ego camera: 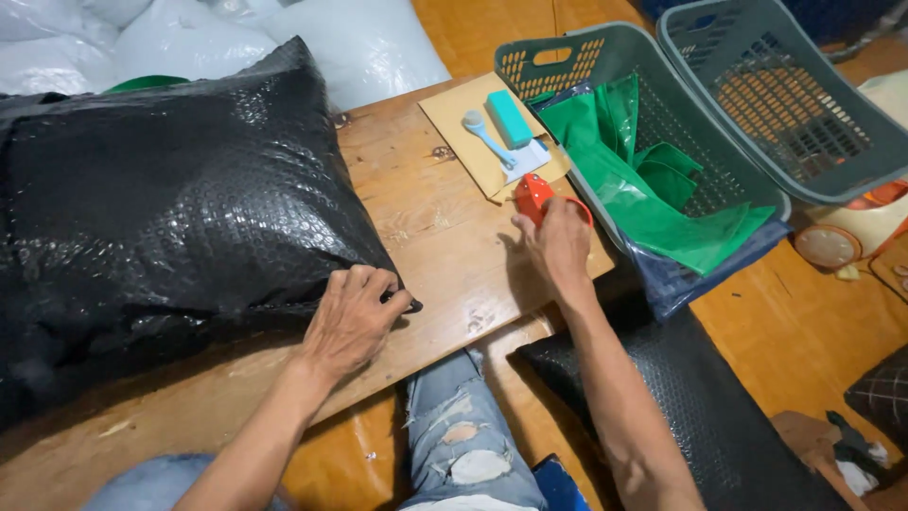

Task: The person seals a black bubble mailer by hand, folding and pinching the edges to close it. They then use a red handheld stapler to secure the sealed edge with staples.

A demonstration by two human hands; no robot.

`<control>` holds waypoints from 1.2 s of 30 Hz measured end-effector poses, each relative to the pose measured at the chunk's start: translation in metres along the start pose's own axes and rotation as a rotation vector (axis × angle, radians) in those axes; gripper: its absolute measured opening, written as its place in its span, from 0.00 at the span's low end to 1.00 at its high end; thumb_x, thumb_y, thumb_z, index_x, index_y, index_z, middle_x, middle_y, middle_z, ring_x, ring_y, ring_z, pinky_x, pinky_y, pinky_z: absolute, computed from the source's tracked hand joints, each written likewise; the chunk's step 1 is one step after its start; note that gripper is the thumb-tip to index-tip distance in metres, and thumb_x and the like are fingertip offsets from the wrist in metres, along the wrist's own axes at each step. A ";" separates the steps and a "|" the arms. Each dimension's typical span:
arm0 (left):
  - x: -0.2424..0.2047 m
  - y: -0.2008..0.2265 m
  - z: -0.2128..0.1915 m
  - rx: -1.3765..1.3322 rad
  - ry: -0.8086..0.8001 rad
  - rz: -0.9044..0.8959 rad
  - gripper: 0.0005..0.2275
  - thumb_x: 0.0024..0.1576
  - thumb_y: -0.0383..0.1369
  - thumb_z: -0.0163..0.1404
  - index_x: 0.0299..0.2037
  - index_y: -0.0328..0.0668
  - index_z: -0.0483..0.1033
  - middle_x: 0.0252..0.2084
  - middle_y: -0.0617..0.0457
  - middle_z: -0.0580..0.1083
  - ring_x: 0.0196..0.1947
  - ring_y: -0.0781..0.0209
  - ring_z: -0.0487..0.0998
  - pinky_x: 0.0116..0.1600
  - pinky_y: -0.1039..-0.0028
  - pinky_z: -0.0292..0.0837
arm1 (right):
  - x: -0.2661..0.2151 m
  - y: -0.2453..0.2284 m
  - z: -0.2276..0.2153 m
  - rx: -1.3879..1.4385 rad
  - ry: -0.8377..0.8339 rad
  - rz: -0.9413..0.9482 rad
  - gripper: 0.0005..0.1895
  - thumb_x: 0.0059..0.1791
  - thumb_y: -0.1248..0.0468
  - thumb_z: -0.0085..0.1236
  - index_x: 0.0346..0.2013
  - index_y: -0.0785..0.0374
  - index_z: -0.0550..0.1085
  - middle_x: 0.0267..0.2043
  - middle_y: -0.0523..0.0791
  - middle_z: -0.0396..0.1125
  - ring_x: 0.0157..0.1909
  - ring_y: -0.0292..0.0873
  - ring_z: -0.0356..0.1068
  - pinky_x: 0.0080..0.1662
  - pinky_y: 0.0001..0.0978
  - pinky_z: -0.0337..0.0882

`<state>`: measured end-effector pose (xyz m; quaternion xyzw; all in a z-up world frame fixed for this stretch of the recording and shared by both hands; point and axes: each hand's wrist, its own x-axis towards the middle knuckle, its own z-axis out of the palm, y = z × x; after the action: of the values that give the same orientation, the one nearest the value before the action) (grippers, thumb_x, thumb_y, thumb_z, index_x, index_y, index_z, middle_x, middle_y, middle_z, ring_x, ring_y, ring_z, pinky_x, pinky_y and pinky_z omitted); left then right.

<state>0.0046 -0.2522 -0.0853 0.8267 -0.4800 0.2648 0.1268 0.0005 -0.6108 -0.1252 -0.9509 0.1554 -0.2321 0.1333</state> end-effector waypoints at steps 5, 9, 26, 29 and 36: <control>0.002 0.003 0.004 0.039 0.060 0.021 0.03 0.60 0.33 0.45 0.35 0.55 0.70 0.37 0.56 0.63 0.42 0.54 0.66 0.47 0.66 0.58 | -0.004 -0.026 -0.014 -0.238 -0.124 0.055 0.26 0.49 0.53 0.64 0.51 0.65 0.63 0.37 0.55 0.73 0.40 0.61 0.77 0.47 0.59 0.69; -0.001 0.004 0.011 0.088 0.103 -0.002 0.04 0.59 0.35 0.46 0.31 0.54 0.67 0.37 0.57 0.63 0.43 0.55 0.66 0.50 0.65 0.57 | -0.006 -0.022 -0.018 -0.082 -0.174 0.148 0.24 0.48 0.61 0.65 0.46 0.66 0.60 0.36 0.61 0.73 0.40 0.70 0.75 0.47 0.62 0.69; -0.007 0.009 -0.036 0.017 0.118 -0.039 0.07 0.63 0.38 0.49 0.45 0.49 0.74 0.42 0.54 0.69 0.46 0.54 0.72 0.56 0.62 0.63 | -0.089 -0.088 -0.050 0.307 0.235 -0.295 0.27 0.44 0.57 0.70 0.53 0.66 0.73 0.47 0.56 0.70 0.46 0.61 0.71 0.51 0.51 0.71; -0.010 0.008 -0.034 0.012 0.168 -0.025 0.04 0.63 0.33 0.48 0.37 0.50 0.73 0.39 0.55 0.68 0.42 0.56 0.73 0.54 0.63 0.64 | -0.114 -0.125 -0.034 0.725 0.150 -0.207 0.19 0.45 0.60 0.69 0.48 0.63 0.77 0.46 0.53 0.72 0.47 0.59 0.74 0.51 0.47 0.73; 0.003 0.016 -0.037 -0.010 0.218 -0.004 0.07 0.63 0.32 0.45 0.32 0.48 0.70 0.36 0.55 0.68 0.40 0.55 0.72 0.53 0.62 0.62 | -0.137 -0.176 -0.040 0.917 0.091 -0.143 0.10 0.46 0.65 0.69 0.41 0.60 0.80 0.47 0.50 0.71 0.46 0.51 0.76 0.49 0.41 0.76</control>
<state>-0.0193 -0.2451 -0.0542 0.7932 -0.4632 0.3504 0.1830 -0.0934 -0.4074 -0.0886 -0.7909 -0.0236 -0.3269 0.5168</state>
